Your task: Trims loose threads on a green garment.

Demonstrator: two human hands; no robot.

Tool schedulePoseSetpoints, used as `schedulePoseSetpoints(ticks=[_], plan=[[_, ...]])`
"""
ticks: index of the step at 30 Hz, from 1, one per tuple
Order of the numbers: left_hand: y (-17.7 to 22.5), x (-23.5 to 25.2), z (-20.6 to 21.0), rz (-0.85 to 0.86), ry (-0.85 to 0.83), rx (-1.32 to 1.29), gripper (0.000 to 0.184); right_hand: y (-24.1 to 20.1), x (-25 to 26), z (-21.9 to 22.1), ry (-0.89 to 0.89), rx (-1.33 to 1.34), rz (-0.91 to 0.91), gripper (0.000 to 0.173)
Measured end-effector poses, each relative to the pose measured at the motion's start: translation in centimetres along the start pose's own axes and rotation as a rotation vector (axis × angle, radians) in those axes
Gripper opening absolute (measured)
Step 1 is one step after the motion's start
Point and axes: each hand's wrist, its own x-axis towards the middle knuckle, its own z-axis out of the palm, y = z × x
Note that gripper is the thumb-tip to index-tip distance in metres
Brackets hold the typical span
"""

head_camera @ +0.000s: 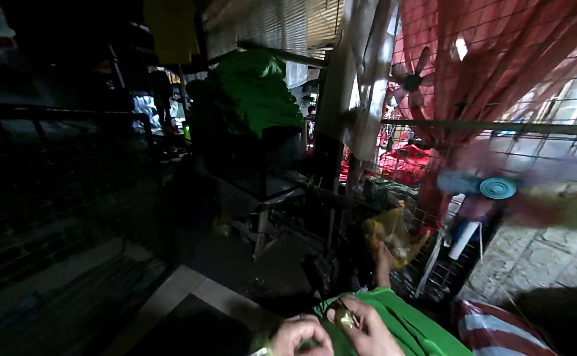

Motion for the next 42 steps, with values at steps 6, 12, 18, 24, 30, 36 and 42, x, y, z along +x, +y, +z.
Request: schedulePoseSetpoints(ticks=[6,12,18,24,30,36,42], plan=[[-3.9,0.5,2.3,-0.495,-0.144,0.71,0.029,-1.1,-0.7,1.3,0.054,0.062,0.055,0.017],[-6.0,0.4,1.4,-0.922,-0.044,0.838,0.037,-1.4,-1.0,0.9,0.152,0.178,0.006,0.009],[-7.5,0.9,-2.5,-0.983,-0.114,0.852,0.049,-0.8,-0.6,0.5,0.175,0.16,0.038,0.006],[-7.7,0.2,-4.6,-0.869,-0.137,0.754,0.04,0.0,-0.5,0.2,0.1,-0.022,0.106,0.011],[-7.4,-0.9,-4.4,-0.58,-0.082,0.553,0.033,0.7,-0.3,0.2,0.155,-0.183,0.046,0.017],[-6.2,-1.5,-1.4,-0.489,-0.038,0.174,0.027,2.0,-0.1,1.4,-0.051,-0.117,0.156,0.021],[-2.0,-0.3,-1.4,0.124,0.109,-0.794,0.028,-0.6,0.2,-1.9,0.141,-0.056,0.061,0.02]])
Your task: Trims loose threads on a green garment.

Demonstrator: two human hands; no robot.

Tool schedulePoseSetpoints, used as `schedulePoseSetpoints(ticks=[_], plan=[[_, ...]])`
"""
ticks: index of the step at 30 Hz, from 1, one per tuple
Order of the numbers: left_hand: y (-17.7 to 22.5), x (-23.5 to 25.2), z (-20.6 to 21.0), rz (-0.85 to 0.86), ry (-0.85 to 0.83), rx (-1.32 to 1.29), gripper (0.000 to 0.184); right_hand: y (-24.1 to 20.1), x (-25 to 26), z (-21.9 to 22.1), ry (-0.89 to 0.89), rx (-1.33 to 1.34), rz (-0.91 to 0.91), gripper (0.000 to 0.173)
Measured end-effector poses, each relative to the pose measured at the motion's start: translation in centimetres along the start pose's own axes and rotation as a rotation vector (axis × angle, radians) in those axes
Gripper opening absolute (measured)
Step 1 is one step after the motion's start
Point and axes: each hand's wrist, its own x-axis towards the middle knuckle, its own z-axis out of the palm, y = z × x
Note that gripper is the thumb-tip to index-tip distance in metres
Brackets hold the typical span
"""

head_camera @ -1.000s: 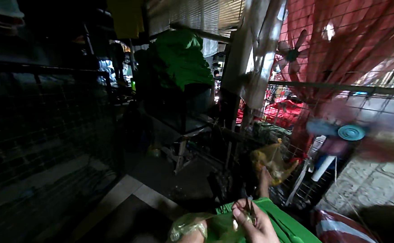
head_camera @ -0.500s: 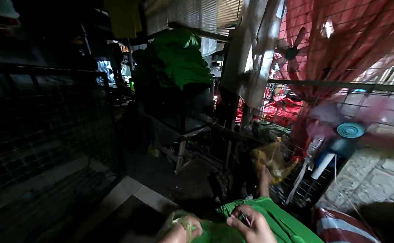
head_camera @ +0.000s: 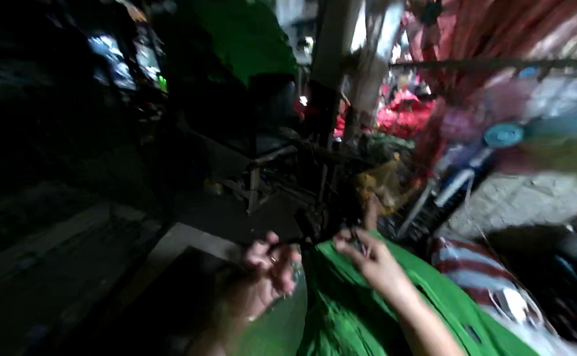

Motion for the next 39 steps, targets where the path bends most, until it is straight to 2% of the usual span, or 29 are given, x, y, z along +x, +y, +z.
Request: schedulePoseSetpoints(ticks=[2,4,6,8,11,14,16,19,21,23,24,25,26,29,32,34,39], plan=[[0.2,0.3,0.3,0.088,-0.117,0.038,0.029,-1.6,0.0,-2.3,0.052,-0.065,-0.022,0.016],[-0.8,0.2,-0.1,0.111,-0.124,0.36,0.024,-2.4,-0.1,-4.8,0.066,-0.16,-0.081,0.014],[-2.5,-0.6,-1.0,0.03,-0.122,0.554,0.019,-2.4,-0.7,-7.0,0.044,-0.244,-0.065,0.012],[-4.2,-1.5,-1.7,-0.094,-0.091,0.651,0.016,-1.4,-1.8,-8.7,0.019,-0.29,0.043,0.008],[-6.4,-2.6,-2.5,-0.277,-0.008,0.803,0.005,2.6,-5.3,-9.5,0.017,-0.244,0.237,0.008],[-8.5,-2.9,-2.5,-0.366,0.017,1.008,0.017,6.6,-8.3,-9.1,0.053,-0.146,0.44,0.004],[-9.8,-2.6,-1.9,-0.369,0.039,1.071,0.018,7.7,-8.7,-8.8,0.044,-0.103,0.499,0.004],[-11.5,-1.5,-0.4,-0.356,0.074,1.162,0.019,6.5,-8.6,-8.9,-0.048,-0.168,0.407,0.008],[-12.8,-0.8,0.4,-0.301,0.085,1.223,0.032,5.7,-9.1,-8.7,-0.146,-0.269,0.332,0.019],[-14.0,0.0,0.7,-0.202,-0.007,1.243,0.047,5.2,-9.7,-8.3,-0.276,-0.414,0.326,0.037],[-14.4,0.5,0.7,-0.17,-0.072,1.235,0.046,5.1,-9.8,-8.1,-0.322,-0.469,0.332,0.036],[-14.6,1.1,0.9,-0.181,-0.125,1.218,0.037,4.8,-9.8,-8.0,-0.339,-0.482,0.353,0.029],[-14.5,1.6,1.3,-0.249,-0.151,1.194,0.027,4.4,-9.8,-8.1,-0.326,-0.468,0.381,0.021],[-14.2,2.7,1.9,-0.452,-0.126,1.12,0.027,4.8,-10.1,-8.8,-0.198,-0.286,0.537,0.003],[-14.7,2.5,1.7,-0.484,-0.081,1.097,0.028,6.4,-11.2,-8.7,-0.064,-0.012,0.653,0.006],[-15.0,2.3,1.5,-0.48,-0.063,1.09,0.027,7.3,-11.7,-8.5,-0.016,0.115,0.669,0.007],[-15.1,2.1,1.5,-0.453,-0.066,1.095,0.027,7.6,-12.0,-8.1,0.035,0.137,0.664,0.008]])
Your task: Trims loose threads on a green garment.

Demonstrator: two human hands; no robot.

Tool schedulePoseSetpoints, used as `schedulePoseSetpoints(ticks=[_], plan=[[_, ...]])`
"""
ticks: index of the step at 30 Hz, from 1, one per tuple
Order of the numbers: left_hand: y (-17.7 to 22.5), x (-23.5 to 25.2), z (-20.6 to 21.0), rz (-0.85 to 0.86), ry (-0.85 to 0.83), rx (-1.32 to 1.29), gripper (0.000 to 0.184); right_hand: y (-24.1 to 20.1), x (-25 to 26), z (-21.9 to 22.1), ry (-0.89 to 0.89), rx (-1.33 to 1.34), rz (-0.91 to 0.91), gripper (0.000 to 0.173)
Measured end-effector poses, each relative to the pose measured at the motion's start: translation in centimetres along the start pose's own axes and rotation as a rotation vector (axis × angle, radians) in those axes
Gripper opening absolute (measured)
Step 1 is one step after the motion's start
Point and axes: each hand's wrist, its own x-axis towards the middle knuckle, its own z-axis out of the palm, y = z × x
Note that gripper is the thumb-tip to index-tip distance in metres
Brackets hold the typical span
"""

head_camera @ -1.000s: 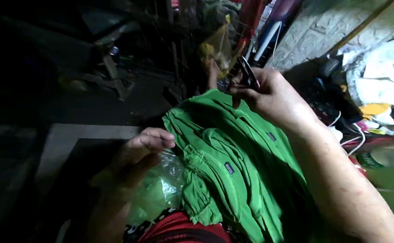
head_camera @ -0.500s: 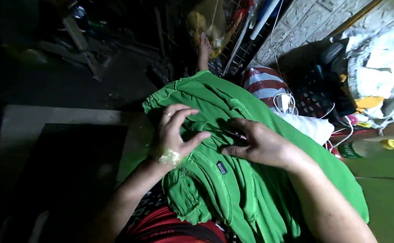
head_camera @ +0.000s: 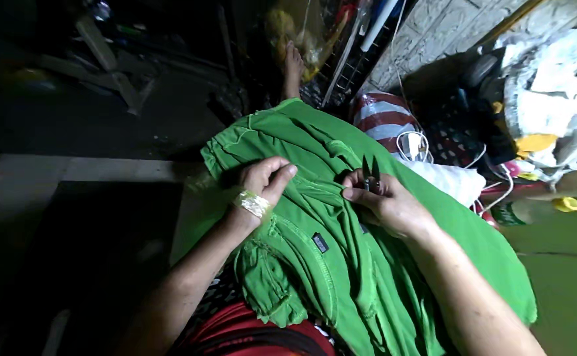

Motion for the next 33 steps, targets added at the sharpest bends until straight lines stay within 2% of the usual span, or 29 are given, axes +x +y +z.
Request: schedulePoseSetpoints(ticks=[4,5,8,10,13,17,20,22,24,27,29,31,33], plan=[[0.1,0.0,-0.3,0.1,-0.051,0.026,0.025,-0.3,-0.9,0.9,0.085,-0.207,-0.121,0.003],[-0.1,0.3,-0.4,0.142,-0.029,0.026,0.023,-0.4,-1.4,1.2,0.094,-0.287,-0.166,0.008],[0.3,1.5,-1.7,0.259,0.096,0.049,0.017,0.3,-3.9,2.1,0.102,-0.551,-0.282,0.036],[0.9,2.1,-2.5,0.338,0.174,0.068,0.015,1.0,-6.5,2.7,0.153,-0.728,-0.368,0.038],[1.1,2.5,-2.5,0.381,0.214,0.124,0.017,1.8,-10.9,3.4,0.241,-0.868,-0.364,0.044],[1.1,2.9,-2.2,0.306,0.09,0.172,0.023,3.8,-15.5,3.4,0.308,-0.805,-0.353,0.028],[1.2,3.3,-1.9,0.279,0.021,0.203,0.027,5.2,-17.4,4.6,0.251,-0.831,-0.344,0.034],[1.3,3.5,-1.9,0.256,-0.015,0.237,0.029,6.4,-17.6,5.7,0.278,-0.875,-0.336,0.023],[1.8,3.5,-2.2,0.198,-0.068,0.303,0.031,7.1,-17.9,5.8,0.349,-0.868,-0.31,0.02],[1.8,3.2,-3.4,0.065,-0.193,0.337,0.033,6.8,-18.8,4.8,0.496,-0.739,-0.276,0.015],[1.7,3.0,-3.8,0.035,-0.208,0.286,0.03,6.4,-19.4,3.8,0.638,-0.589,-0.31,0.017],[2.0,3.2,-4.2,0.128,-0.145,0.126,0.028,5.5,-20.0,2.2,0.806,-0.502,-0.365,0.023],[2.6,4.5,-3.9,0.267,-0.02,-0.051,0.025,4.7,-20.0,0.3,1.016,-0.532,-0.403,0.019]])
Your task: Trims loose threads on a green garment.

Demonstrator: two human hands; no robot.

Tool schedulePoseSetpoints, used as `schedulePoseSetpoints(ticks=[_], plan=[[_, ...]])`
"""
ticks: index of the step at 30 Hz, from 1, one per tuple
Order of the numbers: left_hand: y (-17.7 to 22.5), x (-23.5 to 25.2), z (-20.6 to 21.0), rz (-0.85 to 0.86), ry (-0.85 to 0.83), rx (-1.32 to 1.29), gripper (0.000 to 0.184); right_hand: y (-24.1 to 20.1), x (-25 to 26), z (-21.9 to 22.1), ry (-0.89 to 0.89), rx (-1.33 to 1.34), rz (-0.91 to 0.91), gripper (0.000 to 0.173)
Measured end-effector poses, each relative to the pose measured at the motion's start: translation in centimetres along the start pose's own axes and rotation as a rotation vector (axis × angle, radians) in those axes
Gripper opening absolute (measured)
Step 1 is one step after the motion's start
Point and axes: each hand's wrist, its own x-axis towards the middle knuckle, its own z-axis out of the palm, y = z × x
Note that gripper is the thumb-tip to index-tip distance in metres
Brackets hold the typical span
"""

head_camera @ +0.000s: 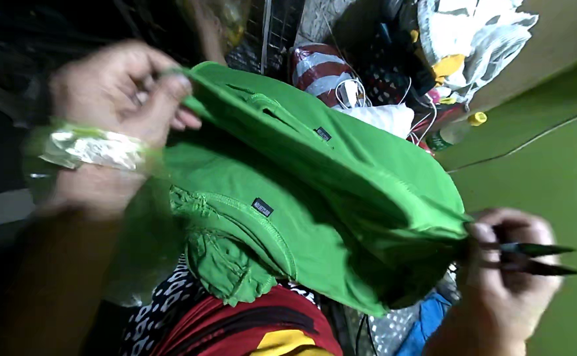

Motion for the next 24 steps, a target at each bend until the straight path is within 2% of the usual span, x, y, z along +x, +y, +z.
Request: schedulePoseSetpoints(ticks=[2,3,5,6,7,10,12,14,16,18,21,24], plan=[[0.4,2.3,1.4,0.095,0.085,0.01,0.024,1.0,1.7,0.4,0.062,-0.19,0.016,0.021],[0.1,3.2,2.5,0.111,0.039,0.099,0.03,1.6,2.2,1.4,0.006,-0.308,0.074,0.026],[-1.9,4.1,5.0,0.062,-0.313,0.319,0.042,3.0,3.0,4.8,-0.225,-0.484,0.241,0.026],[-3.3,4.3,6.1,0.021,-0.509,0.366,0.05,3.6,2.9,6.5,-0.299,-0.538,0.26,0.022],[-4.2,4.4,6.7,0.002,-0.624,0.406,0.053,3.7,2.7,7.3,-0.328,-0.573,0.227,0.019],[-3.4,4.5,5.0,-0.051,-0.762,0.366,0.053,3.5,1.5,7.0,-0.32,-0.568,0.117,0.019],[-2.7,3.5,2.2,-0.053,-0.69,0.198,0.048,3.5,1.3,6.3,-0.34,-0.553,0.104,0.022],[-2.3,1.7,-0.7,-0.077,-0.529,0.021,0.045,2.9,1.7,5.5,-0.404,-0.528,0.104,0.025],[-2.1,-0.6,-3.7,-0.125,-0.387,-0.05,0.046,1.9,2.8,4.7,-0.448,-0.506,0.079,0.024],[-2.3,-3.2,-5.8,-0.154,-0.282,-0.076,0.037,0.3,4.1,4.1,-0.422,-0.492,0.008,0.02],[-3.4,-6.5,-5.8,-0.116,-0.134,-0.095,0.018,-2.7,6.1,4.7,-0.416,-0.376,-0.197,0.02],[-4.3,-8.6,-2.7,-0.025,-0.037,-0.073,0.019,-5.7,8.2,8.2,-0.609,-0.135,-0.389,0.018]])
